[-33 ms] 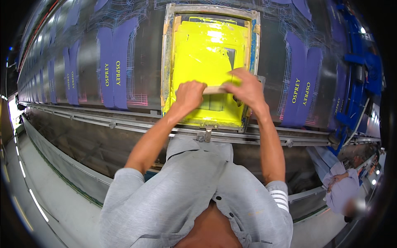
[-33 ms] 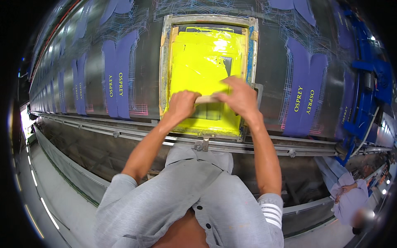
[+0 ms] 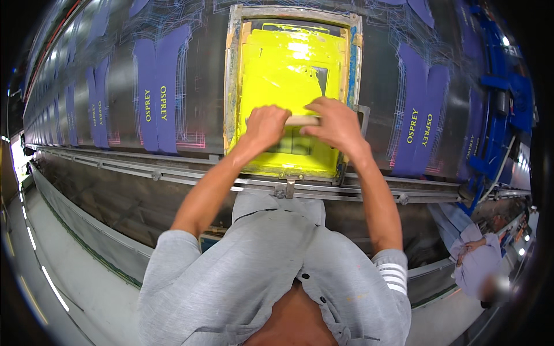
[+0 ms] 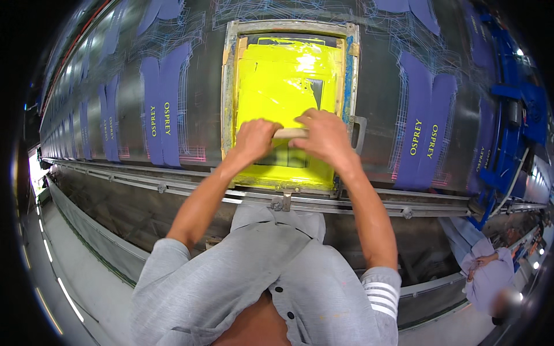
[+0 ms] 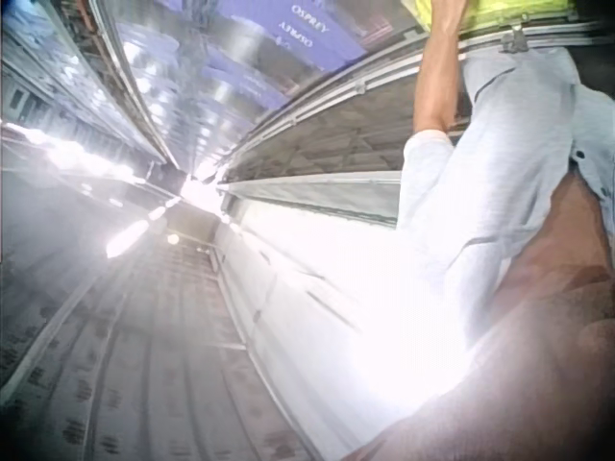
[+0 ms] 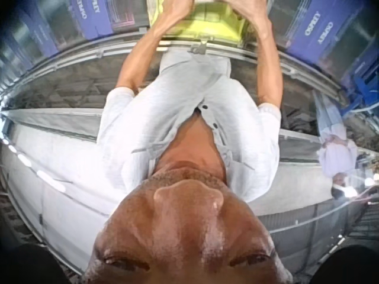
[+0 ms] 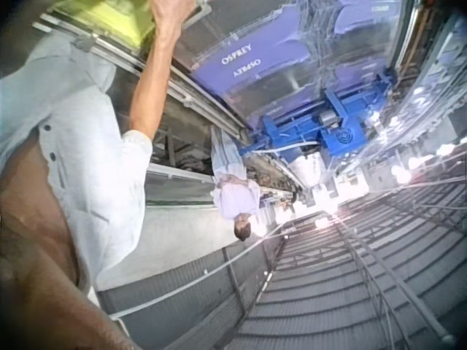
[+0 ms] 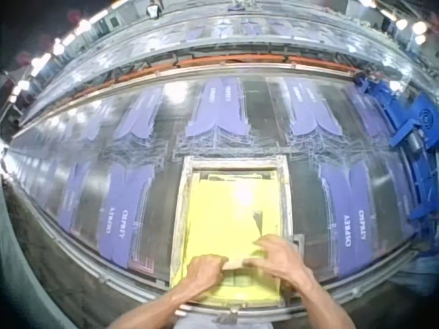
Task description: The person repeatedly applies yellow ink to a screen-printing frame using a squeegee, then lifts the frame to transfer the ink onto purple fabric pieces below. The process is repeated multiple times in a continuous loop.
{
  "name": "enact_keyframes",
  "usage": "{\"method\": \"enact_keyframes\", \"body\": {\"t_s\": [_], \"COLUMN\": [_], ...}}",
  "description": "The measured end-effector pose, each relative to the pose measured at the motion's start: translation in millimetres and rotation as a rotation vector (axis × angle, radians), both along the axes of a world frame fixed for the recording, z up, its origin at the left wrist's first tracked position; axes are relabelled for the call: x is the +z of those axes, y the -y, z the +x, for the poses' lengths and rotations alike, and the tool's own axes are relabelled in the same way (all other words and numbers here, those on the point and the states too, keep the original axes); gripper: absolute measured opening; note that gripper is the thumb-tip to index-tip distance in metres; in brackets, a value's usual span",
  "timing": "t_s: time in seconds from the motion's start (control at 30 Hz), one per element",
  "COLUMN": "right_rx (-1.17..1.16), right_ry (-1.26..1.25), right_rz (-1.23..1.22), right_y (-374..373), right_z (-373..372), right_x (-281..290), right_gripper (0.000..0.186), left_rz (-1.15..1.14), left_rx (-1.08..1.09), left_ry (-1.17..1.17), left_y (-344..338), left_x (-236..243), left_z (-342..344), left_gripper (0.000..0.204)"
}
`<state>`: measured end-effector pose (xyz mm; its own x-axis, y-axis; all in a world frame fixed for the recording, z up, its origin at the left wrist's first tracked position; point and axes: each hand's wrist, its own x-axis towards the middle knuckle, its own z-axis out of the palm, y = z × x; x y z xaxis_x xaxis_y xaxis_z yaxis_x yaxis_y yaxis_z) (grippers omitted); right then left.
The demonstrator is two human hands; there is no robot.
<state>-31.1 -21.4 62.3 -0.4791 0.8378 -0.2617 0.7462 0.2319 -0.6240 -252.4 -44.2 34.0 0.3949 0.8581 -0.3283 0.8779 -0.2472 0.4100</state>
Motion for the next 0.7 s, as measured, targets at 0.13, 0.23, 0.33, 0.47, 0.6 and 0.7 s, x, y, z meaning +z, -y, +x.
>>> {"method": "enact_keyframes", "body": {"t_s": [0.13, 0.23, 0.33, 0.47, 0.6, 0.7], "right_rx": [0.03, -0.001, 0.02, 0.11, 0.112, 0.087], "right_ry": [0.312, 0.275, 0.26, 0.216, 0.1, 0.094], "right_rz": [0.041, 0.138, 0.199, 0.313, 0.283, 0.249], "right_y": [-60, -123, -144, -76, 36, 94], "right_z": [-14, 1, -2, -6, -29, -46], "right_x": [-33, -46, -52, -60, -59, -68], "right_gripper": [0.017, 0.016, 0.017, 0.018, 0.011, 0.011], "left_rz": [0.079, 0.105, 0.258, 0.133, 0.094, 0.116], "left_rx": [-0.091, -0.064, -0.096, -0.011, 0.036, 0.006], "left_ry": [-0.056, -0.16, -0.132, -0.121, -0.059, 0.069], "left_y": [-90, -156, -173, -97, 21, 71], "left_x": [2, -1, -17, -20, -20, -31], "left_z": [3, 2, 0, -6, -27, -42], "left_gripper": [0.018, 0.015, 0.021, 0.025, 0.027, 0.028]}}
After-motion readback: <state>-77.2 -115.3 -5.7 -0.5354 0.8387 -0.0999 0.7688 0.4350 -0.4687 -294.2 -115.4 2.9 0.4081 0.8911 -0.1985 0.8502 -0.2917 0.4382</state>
